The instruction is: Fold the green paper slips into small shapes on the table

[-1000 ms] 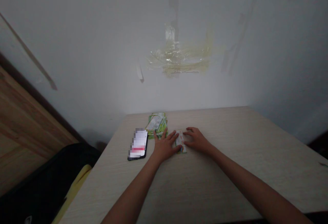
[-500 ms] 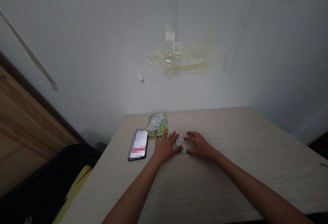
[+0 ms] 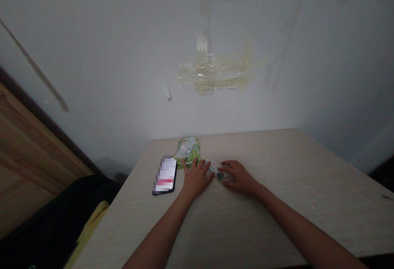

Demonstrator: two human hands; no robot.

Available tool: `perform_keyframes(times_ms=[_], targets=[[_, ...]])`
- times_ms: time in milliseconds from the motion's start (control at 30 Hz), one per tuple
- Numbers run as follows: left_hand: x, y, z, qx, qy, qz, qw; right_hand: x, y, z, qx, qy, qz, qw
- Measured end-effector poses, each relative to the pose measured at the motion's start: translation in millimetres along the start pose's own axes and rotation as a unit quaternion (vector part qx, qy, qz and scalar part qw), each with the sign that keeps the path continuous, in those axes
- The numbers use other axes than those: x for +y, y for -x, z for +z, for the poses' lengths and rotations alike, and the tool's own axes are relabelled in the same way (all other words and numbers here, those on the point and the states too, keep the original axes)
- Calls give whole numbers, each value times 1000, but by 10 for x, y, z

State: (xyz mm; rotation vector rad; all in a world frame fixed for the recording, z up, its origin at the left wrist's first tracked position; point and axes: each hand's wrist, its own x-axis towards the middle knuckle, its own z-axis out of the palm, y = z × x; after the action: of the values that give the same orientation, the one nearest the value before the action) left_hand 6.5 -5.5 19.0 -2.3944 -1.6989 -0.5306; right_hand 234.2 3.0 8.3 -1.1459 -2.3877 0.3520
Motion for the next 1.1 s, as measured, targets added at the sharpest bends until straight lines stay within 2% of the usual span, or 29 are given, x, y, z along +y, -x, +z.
perform_keyframes(times_ms=[200, 400, 600, 1100], targets=[[8, 1, -30, 13, -13, 7, 1000, 7, -18, 15, 21, -15, 17, 1000], [-42, -1, -41, -2, 31, 28, 999, 90, -47, 43, 62, -58, 23, 996], [-58, -2, -102, -31, 50, 34, 998, 117, -51, -3, 60, -74, 19, 995], [-73, -5, -126, -37, 76, 49, 995, 119, -31, -70, 54, -71, 5, 996]])
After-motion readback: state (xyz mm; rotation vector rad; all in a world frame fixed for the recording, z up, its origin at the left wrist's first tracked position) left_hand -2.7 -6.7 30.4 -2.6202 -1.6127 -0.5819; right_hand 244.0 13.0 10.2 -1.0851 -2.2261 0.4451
